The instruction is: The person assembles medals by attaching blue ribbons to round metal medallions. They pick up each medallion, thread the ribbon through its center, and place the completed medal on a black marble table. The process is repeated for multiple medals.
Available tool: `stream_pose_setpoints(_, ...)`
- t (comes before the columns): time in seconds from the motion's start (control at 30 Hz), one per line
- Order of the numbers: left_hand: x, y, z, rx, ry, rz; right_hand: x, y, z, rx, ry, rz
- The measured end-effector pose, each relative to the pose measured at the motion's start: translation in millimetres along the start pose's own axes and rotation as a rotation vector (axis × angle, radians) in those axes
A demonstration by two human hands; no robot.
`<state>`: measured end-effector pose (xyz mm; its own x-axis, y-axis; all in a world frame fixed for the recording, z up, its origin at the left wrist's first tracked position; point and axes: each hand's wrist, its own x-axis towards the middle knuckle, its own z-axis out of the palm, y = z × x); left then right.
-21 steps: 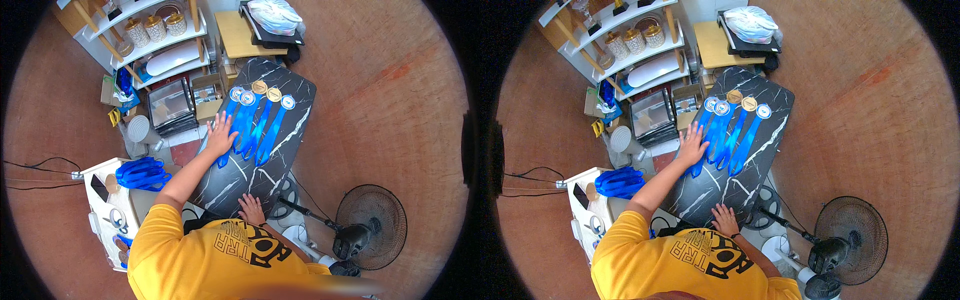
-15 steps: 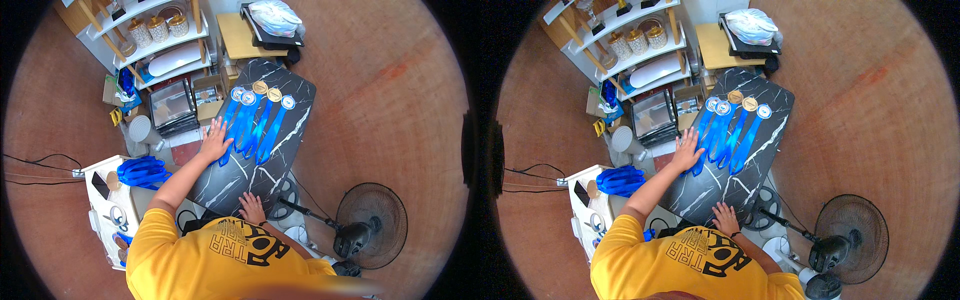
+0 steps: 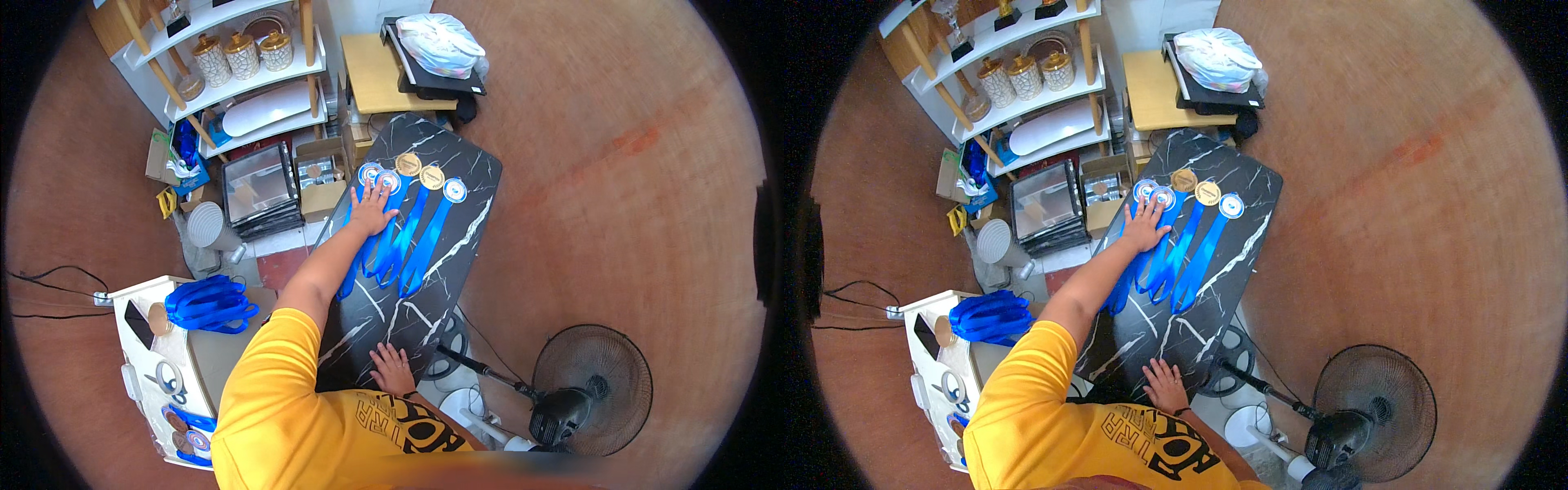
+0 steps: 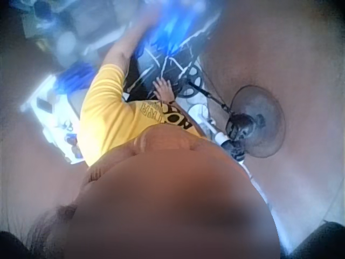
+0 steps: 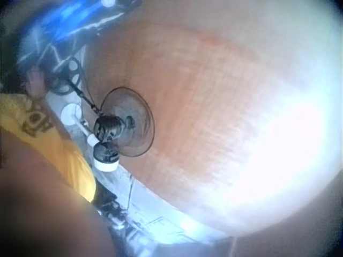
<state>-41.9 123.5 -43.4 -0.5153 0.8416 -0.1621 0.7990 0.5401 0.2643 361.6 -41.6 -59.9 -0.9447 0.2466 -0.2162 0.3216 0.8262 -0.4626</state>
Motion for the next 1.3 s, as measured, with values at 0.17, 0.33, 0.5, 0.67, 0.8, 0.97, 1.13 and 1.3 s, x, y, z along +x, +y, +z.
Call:
stream_pose_setpoints(0.17,8.9,-3.4,7.7,-0.006,-0.025,0.008,0.3,2.2,-0.9,-0.036,-0.044,-0.006)
stream_pose_setpoints(0.33,10.0,-0.6,19.6,-0.031,0.008,-0.013,0.7,3.5,1.6,-0.037,-0.058,-0.002)
stream_pose_setpoints(0.5,11.6,4.1,21.1,-0.054,0.075,-0.027,1.1,3.3,1.8,0.003,0.044,-0.028)
stream_pose_setpoints(0.67,-21.5,14.7,-17.0,-0.187,0.204,0.004,3.2,4.0,1.7,-0.018,0.000,0.004)
stream_pose_setpoints(0.8,-115.2,-6.1,-72.2,-0.245,0.446,-0.049,1.5,3.1,6.4,0.012,0.053,-0.030)
stream_pose_setpoints(0.97,-265.4,-99.8,-139.4,-0.088,0.864,-0.519,0.9,2.1,8.5,0.020,0.110,-0.041)
stream_pose_setpoints(1.13,-393.0,-210.2,-171.3,0.211,0.747,-1.074,1.5,0.4,4.9,0.035,0.093,-0.030)
stream_pose_setpoints(1.3,-478.3,-288.1,-164.0,-0.037,0.093,-0.933,1.1,2.6,3.3,0.013,0.087,-0.060)
